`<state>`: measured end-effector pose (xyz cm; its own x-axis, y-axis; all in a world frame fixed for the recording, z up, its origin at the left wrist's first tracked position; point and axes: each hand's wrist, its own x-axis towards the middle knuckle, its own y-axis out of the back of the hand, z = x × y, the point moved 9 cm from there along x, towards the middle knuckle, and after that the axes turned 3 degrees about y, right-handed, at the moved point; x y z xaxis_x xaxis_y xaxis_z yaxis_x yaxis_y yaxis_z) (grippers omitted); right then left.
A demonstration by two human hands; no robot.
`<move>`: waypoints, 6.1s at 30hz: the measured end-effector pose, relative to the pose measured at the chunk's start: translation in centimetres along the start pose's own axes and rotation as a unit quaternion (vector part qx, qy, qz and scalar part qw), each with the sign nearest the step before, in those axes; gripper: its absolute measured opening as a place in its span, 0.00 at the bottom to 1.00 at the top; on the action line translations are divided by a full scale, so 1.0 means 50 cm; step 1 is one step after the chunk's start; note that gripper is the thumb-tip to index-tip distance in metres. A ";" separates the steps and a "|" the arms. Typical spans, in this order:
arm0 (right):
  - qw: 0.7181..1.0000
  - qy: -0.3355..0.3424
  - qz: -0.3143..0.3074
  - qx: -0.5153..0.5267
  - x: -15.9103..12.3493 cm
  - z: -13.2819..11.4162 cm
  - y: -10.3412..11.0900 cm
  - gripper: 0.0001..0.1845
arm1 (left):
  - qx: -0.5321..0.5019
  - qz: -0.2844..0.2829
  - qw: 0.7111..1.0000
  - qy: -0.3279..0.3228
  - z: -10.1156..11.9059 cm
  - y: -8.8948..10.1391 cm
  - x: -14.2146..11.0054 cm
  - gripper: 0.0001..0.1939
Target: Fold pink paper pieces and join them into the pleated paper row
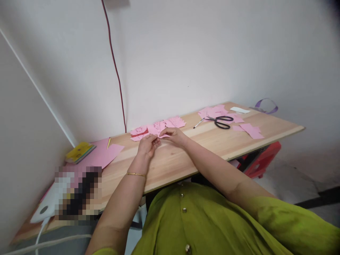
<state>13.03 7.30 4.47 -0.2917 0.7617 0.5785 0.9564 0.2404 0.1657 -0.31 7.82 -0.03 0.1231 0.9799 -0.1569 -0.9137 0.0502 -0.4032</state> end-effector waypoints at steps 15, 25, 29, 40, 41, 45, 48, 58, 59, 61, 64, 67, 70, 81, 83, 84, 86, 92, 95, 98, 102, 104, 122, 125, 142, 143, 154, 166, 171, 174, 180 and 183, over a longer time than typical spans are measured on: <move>0.982 -0.061 0.115 0.138 -0.004 0.034 0.014 0.18 | 0.053 0.005 0.993 -0.108 0.026 -0.020 -0.015 0.15; 0.981 -0.059 0.120 0.143 -0.005 0.029 0.016 0.15 | 0.056 -0.007 0.993 -0.108 0.024 -0.028 -0.015 0.14; 0.992 -0.046 0.081 0.088 -0.004 0.012 0.016 0.13 | 0.045 -0.013 0.995 -0.090 0.019 -0.027 -0.013 0.14; 0.993 -0.040 0.109 0.038 -0.003 0.012 0.024 0.09 | 0.073 0.004 0.991 -0.109 0.024 -0.026 -0.013 0.12; 0.992 -0.042 0.110 0.038 -0.003 0.012 0.024 0.08 | 0.072 0.006 0.991 -0.108 0.024 -0.025 -0.012 0.12; 0.992 -0.050 0.106 0.043 -0.004 0.014 0.020 0.09 | 0.081 0.017 0.990 -0.112 0.026 -0.021 -0.010 0.12; 0.992 -0.056 0.106 0.040 -0.005 0.018 0.020 0.11 | 0.086 0.021 0.989 -0.119 0.027 -0.019 -0.009 0.12; 0.996 -0.020 0.089 0.009 -0.001 0.008 0.022 0.11 | 0.054 0.003 0.997 -0.055 0.009 -0.023 -0.011 0.11; 0.996 -0.024 0.088 0.014 -0.001 0.009 0.022 0.12 | 0.058 0.004 0.996 -0.061 0.010 -0.022 -0.010 0.11; 0.995 -0.032 0.096 0.022 -0.003 0.011 0.024 0.12 | 0.068 0.007 0.995 -0.077 0.015 -0.021 -0.009 0.12; 0.993 -0.039 0.110 0.033 -0.004 0.015 0.027 0.13 | 0.081 0.006 0.992 -0.101 0.021 -0.023 -0.009 0.12; 0.990 -0.058 0.114 0.054 -0.004 0.027 0.024 0.14 | 0.093 0.004 0.989 -0.119 0.026 -0.027 -0.010 0.12; 0.990 -0.063 0.114 0.054 -0.003 0.033 0.024 0.15 | 0.091 0.005 0.988 -0.121 0.026 -0.028 -0.010 0.13; 0.992 -0.039 0.117 0.000 -0.004 0.001 0.027 0.13 | 0.117 -0.011 0.982 -0.147 0.030 -0.029 -0.010 0.15; 0.992 -0.047 0.118 0.010 -0.003 0.005 0.025 0.13 | 0.118 -0.007 0.982 -0.149 0.030 -0.027 -0.007 0.15; 0.992 -0.050 0.116 0.015 -0.003 0.008 0.023 0.13 | 0.120 -0.005 0.981 -0.150 0.031 -0.027 -0.007 0.15; 0.992 -0.051 0.112 0.022 -0.002 0.011 0.021 0.14 | 0.126 0.003 0.980 -0.151 0.031 -0.025 -0.006 0.14; 0.995 -0.010 0.096 -0.037 0.000 -0.003 0.021 0.13 | 0.069 0.006 0.993 -0.098 0.017 -0.026 -0.010 0.14; 0.996 -0.016 0.074 -0.054 -0.001 -0.002 0.012 0.13 | 0.014 0.011 0.998 -0.057 0.007 -0.023 -0.010 0.15; 0.996 -0.022 0.058 -0.057 -0.003 -0.003 0.003 0.12 | -0.024 0.019 0.999 -0.023 -0.002 -0.017 -0.008 0.15; 0.996 -0.022 0.058 -0.066 -0.005 -0.008 -0.001 0.11 | -0.039 0.030 0.999 0.000 -0.011 -0.013 -0.008 0.14; 0.996 -0.022 0.058 -0.061 -0.006 -0.008 -0.002 0.11 | -0.039 0.032 0.999 0.001 -0.012 -0.013 -0.009 0.12; 0.995 -0.049 0.078 -0.025 -0.009 0.010 -0.005 0.11 | -0.034 0.059 0.998 -0.005 -0.017 -0.002 -0.001 0.08; 0.996 -0.050 0.075 -0.018 -0.009 0.010 -0.004 0.13 | -0.038 0.054 0.998 0.002 -0.018 -0.003 -0.001 0.08; 0.991 -0.050 0.128 -0.009 -0.004 0.019 0.021 0.12 | 0.056 0.012 0.996 -0.066 -0.001 -0.026 -0.012 0.19; 0.990 -0.048 0.128 -0.009 -0.004 0.019 0.021 0.12 | 0.060 0.014 0.995 -0.074 0.001 -0.025 -0.012 0.19; 0.990 -0.056 0.126 0.004 -0.005 0.013 0.018 0.13 | 0.101 0.043 0.986 -0.125 0.018 -0.013 -0.007 0.15; 0.974 -0.150 0.085 0.146 -0.015 0.051 -0.007 0.14 | 0.086 0.032 0.985 -0.146 0.038 -0.010 -0.013 0.15; 0.980 -0.129 0.071 0.131 -0.013 0.046 -0.007 0.11 | 0.057 0.026 0.989 -0.131 0.034 -0.008 -0.010 0.16; 0.982 -0.124 0.069 0.121 -0.013 0.048 -0.005 0.11 | 0.057 0.017 0.991 -0.117 0.028 -0.008 -0.004 0.16; 0.987 -0.119 0.038 0.105 -0.014 0.048 -0.014 0.11 | 0.104 0.032 0.983 -0.146 0.038 -0.003 -0.001 0.16; 0.985 -0.125 0.052 0.106 -0.014 0.047 -0.010 0.10 | 0.109 0.020 0.984 -0.137 0.036 -0.009 -0.005 0.17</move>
<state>12.76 8.04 2.12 -0.2110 0.9067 0.3653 0.9651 0.2526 -0.0694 -0.62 7.91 1.79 0.0040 0.9957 0.0927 -0.9808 0.0220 -0.1939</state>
